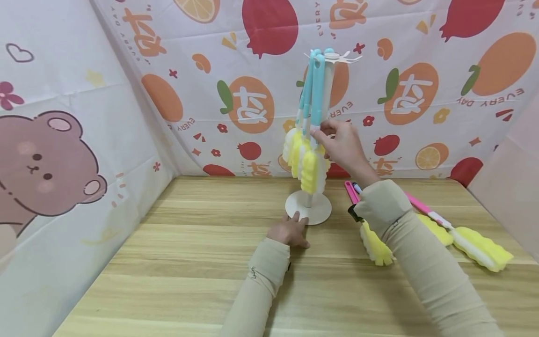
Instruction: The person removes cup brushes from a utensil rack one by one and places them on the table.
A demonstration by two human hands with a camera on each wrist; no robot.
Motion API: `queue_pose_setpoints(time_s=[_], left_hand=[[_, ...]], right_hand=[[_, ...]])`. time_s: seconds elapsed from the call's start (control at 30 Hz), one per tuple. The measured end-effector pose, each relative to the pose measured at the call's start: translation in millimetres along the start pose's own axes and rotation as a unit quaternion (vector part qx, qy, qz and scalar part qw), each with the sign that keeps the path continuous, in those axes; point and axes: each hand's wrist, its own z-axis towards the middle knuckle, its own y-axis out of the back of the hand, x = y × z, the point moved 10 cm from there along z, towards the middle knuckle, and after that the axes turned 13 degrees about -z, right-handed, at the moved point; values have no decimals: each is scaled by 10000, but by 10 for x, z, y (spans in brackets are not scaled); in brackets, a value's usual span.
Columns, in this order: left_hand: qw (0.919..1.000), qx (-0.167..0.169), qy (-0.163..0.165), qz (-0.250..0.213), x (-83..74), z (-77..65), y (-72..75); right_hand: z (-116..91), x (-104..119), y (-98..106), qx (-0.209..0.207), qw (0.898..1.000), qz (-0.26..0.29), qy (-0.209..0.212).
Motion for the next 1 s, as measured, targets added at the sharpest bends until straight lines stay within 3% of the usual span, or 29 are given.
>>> queue_pose_setpoints(time_s=[0.43, 0.7, 0.87, 1.0], left_hand=[[10000, -24, 13, -31, -11, 2, 15], [9999, -17, -41, -120, -16, -8, 20], [9999, -76, -89, -77, -7, -19, 34], [9998, -123, -132, 4, -14, -21, 26]], right_hand=[[43, -13, -2, -139, 9998, -11, -130], [53, 87, -9, -494, 9984, -34, 280], [27, 72, 7, -678, 9973, -225, 173], [1, 53, -13, -684, 9976, -81, 68]])
